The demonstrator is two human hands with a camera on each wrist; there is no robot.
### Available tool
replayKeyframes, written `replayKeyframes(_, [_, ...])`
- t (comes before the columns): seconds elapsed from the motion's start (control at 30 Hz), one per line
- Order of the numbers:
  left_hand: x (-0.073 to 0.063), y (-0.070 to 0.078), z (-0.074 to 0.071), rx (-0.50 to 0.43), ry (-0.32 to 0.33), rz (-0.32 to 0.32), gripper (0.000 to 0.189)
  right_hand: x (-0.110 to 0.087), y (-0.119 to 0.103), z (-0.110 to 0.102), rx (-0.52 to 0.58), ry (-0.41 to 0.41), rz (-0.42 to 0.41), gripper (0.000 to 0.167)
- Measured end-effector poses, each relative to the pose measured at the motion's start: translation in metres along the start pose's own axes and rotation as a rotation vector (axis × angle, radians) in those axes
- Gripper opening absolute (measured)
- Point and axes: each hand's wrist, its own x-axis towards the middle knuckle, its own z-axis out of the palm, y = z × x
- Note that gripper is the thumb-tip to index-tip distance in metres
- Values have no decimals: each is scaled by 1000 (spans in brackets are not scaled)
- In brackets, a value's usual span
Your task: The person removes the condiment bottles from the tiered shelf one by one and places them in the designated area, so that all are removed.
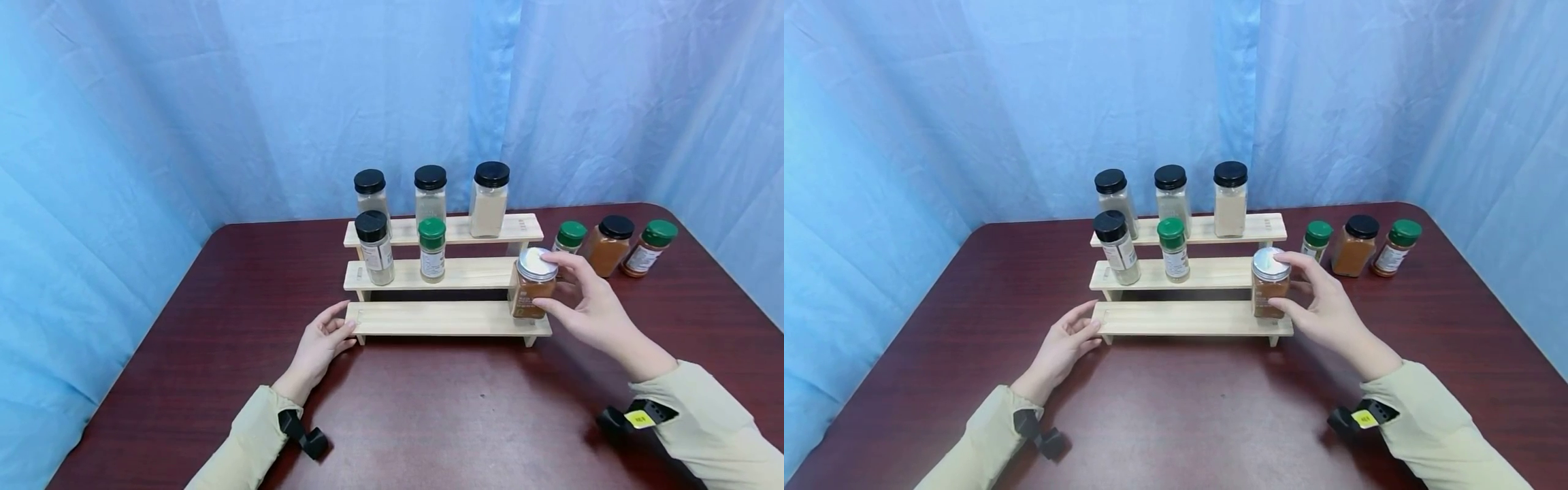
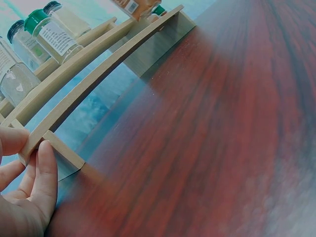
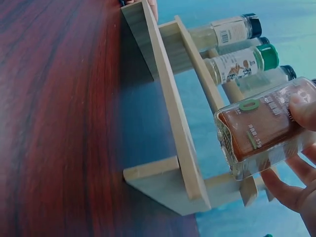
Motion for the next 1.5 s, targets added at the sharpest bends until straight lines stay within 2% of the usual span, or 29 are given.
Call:
replayKeyframes(0.43, [1, 1, 0, 3, -7, -2, 52, -19, 13, -18, -58, 7, 37, 75])
replayKeyframes(0.7, [0, 0, 0, -2, 6, -5, 52, -28, 22, -26, -38, 20, 79, 75])
replayKeyframes(0.9, [0, 0, 0, -9, 3, -6, 52, -30, 23, -30, -8, 29, 115, 74])
replayKeyframes(1.1, [0, 0, 1, -10, -6, -6, 52, -31, 26, -33, -34, 26, 138, 74])
replayKeyframes(1.5, [0, 0, 1, -14, -14, -4, 53, -27, 48, -36, -30, 18, 167, 66])
